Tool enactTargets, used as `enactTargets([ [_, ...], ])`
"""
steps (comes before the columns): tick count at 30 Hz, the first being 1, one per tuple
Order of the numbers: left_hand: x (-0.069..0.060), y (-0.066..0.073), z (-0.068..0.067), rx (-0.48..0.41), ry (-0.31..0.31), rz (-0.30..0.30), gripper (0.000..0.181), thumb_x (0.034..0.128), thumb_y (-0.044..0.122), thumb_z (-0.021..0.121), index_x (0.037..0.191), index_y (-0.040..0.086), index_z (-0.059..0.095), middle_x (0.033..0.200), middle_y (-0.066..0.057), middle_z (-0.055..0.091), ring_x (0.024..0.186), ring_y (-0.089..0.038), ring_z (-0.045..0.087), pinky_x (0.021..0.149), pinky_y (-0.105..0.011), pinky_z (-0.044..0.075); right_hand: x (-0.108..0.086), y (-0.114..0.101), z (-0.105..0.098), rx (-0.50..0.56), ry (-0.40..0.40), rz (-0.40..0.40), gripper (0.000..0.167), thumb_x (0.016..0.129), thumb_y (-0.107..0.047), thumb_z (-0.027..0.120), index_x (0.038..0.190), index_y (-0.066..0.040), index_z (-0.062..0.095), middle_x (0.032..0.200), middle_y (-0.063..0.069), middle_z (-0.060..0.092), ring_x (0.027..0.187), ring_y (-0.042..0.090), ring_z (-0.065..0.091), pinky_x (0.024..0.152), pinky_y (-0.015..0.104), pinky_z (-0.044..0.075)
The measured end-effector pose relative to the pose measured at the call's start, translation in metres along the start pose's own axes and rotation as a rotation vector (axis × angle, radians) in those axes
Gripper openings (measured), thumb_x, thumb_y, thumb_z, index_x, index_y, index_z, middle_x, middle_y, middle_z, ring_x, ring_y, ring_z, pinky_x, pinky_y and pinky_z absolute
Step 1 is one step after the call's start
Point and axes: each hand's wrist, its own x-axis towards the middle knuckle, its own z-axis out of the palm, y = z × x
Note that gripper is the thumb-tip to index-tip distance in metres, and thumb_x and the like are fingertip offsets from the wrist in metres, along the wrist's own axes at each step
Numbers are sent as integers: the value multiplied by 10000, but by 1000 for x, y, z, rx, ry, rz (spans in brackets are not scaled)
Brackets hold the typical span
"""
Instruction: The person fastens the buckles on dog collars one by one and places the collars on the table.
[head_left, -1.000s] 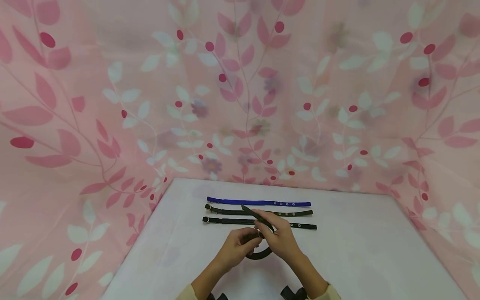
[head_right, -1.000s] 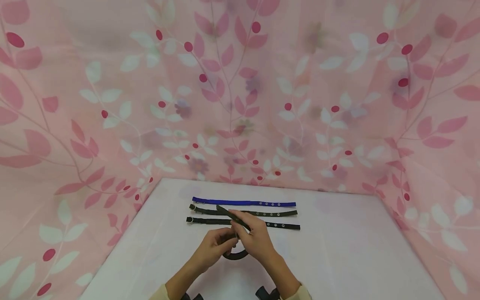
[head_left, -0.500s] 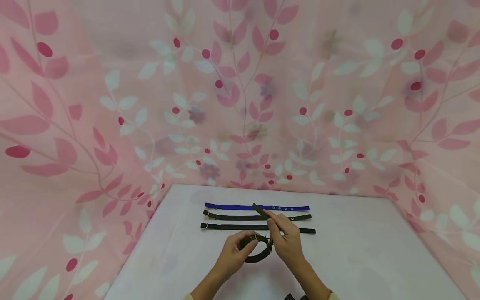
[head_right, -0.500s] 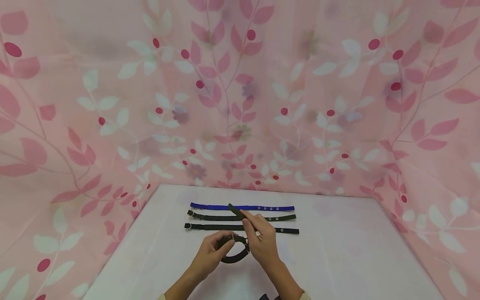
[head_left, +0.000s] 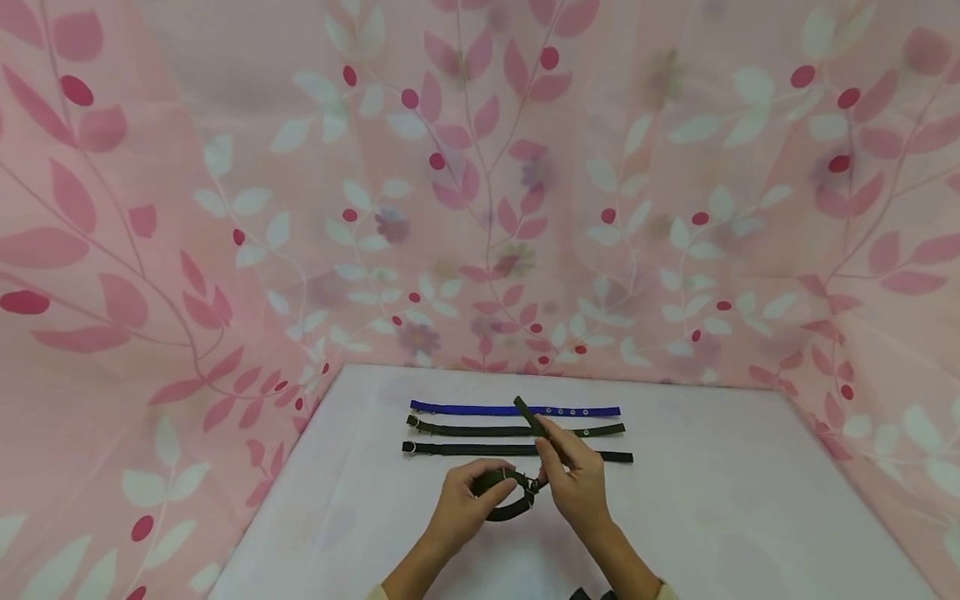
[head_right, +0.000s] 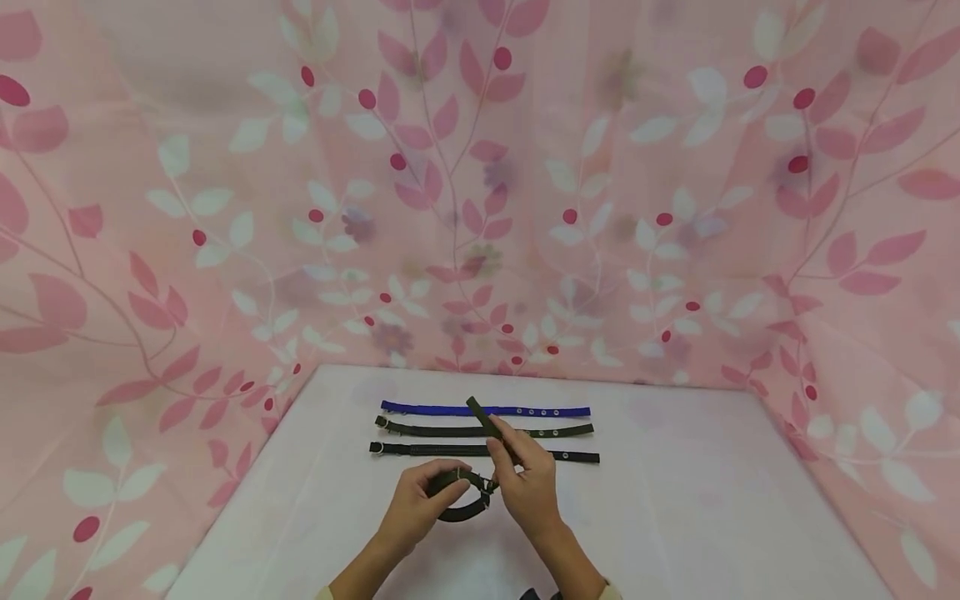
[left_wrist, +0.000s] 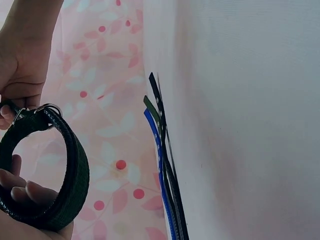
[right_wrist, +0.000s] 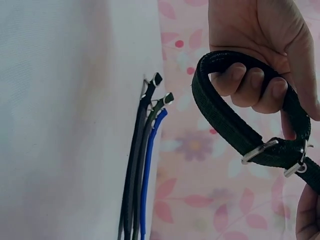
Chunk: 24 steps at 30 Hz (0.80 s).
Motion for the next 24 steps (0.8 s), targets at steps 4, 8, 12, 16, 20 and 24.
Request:
enactTargets([
  [4, 2, 1, -4, 27, 25, 41, 179, 898, 206, 736, 1065, 141, 739, 978, -83, 723, 834, -90, 635, 722, -233, 556, 0, 1, 0, -2, 6, 39, 249, 882, 153, 612, 1125, 137, 658, 660, 83, 583, 494, 232, 566, 491, 192, 506],
  [8, 2, 4, -10, 52, 63, 40, 179, 902, 213, 731, 1070, 150, 737, 1005, -61, 709, 862, -102, 629, 734, -227, 552, -3, 0, 0, -3, -1, 49, 236, 889, 145, 606, 1115, 129, 671, 672, 73, 610, 520, 235, 599, 526, 204, 529],
  [12, 4, 8, -19, 51, 108, 85, 169, 905, 186, 726, 1068, 143, 729, 1003, -59, 696, 835, -96, 606, 684, -225, 548, -3, -1, 0, 14, -20, 58, 234, 899, 128, 606, 1122, 113, 677, 739, 116, 654, 589, 234, 639, 599, 194, 557],
  [16, 4, 16, -26, 70, 134, 150, 163, 911, 139, 715, 1071, 112, 723, 1002, -87, 697, 823, -82, 592, 660, -226, 544, -4, -3, 0, -23, -33, 88, 222, 901, 95, 628, 1114, 95, 692, 779, 140, 687, 647, 261, 661, 613, 181, 548],
  [20, 4, 14, -32, 89, 138, 199, 162, 914, 135, 710, 1075, 112, 719, 977, -88, 689, 822, -81, 586, 662, -226, 542, -7, -3, -2, -56, -40, 101, 200, 886, 76, 658, 1076, 68, 719, 773, 114, 696, 644, 219, 659, 560, 182, 511],
  [24, 6, 17, -35, 93, 143, 221, 175, 904, 117, 720, 1078, 102, 727, 957, -100, 686, 805, -75, 582, 645, -228, 544, -7, -1, -3, -42, -74, 79, 183, 878, 80, 663, 1049, 67, 727, 759, 102, 689, 624, 123, 619, 522, 196, 484],
])
